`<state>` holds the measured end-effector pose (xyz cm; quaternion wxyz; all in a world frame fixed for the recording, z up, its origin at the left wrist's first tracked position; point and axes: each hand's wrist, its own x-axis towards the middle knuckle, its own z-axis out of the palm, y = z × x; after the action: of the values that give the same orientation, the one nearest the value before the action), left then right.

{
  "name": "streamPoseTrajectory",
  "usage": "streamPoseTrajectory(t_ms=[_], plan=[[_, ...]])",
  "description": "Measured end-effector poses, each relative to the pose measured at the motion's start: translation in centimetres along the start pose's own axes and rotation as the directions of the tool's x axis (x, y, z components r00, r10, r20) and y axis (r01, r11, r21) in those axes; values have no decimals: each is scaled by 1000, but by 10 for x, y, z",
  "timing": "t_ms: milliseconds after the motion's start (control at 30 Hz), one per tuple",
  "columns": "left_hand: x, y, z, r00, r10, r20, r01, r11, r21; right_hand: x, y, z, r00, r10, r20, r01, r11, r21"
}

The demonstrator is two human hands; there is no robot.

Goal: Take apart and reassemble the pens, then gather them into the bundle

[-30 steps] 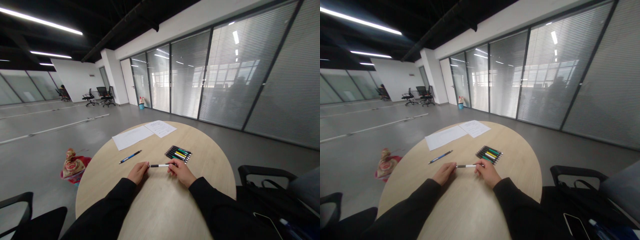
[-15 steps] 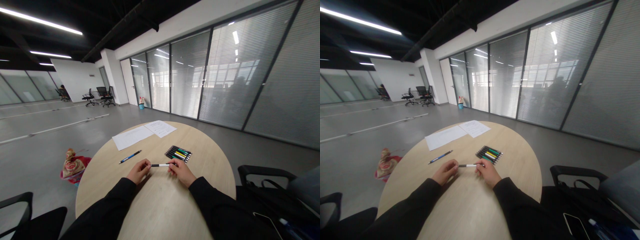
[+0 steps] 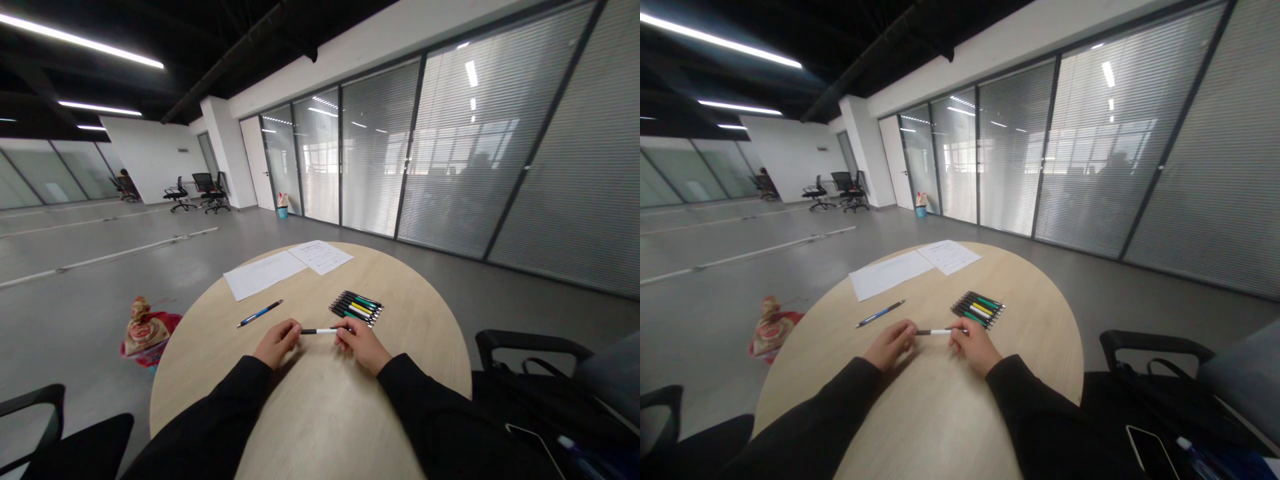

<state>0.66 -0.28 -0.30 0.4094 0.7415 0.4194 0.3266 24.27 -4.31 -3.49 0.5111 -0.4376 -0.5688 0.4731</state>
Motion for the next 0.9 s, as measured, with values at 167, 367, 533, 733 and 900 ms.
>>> streamPoseTrajectory(t_ms=[167, 367, 533, 733, 900], plan=[[-2, 5, -2, 996, -94, -13, 95, 985, 141, 0, 2, 0, 1000, -2, 3, 2, 1000, 4], [-1, 5, -3, 998, -49, 31, 46, 993, 112, 2, 5, 0, 1000, -3, 11, 3, 1000, 14], [0, 2, -5, 999, 5, 47, -6, 1000, 14, 2, 6, 0, 1000, 8, 8, -8, 1000, 4], [2, -4, -3, 996, 78, 45, -71, 988, -137, 2, 5, -1, 1000, 13, 14, -12, 1000, -4], [2, -4, 0, 995, 53, 85, -38, 984, -173, 3, 6, 0, 1000, 4, 7, -3, 1000, -17]])
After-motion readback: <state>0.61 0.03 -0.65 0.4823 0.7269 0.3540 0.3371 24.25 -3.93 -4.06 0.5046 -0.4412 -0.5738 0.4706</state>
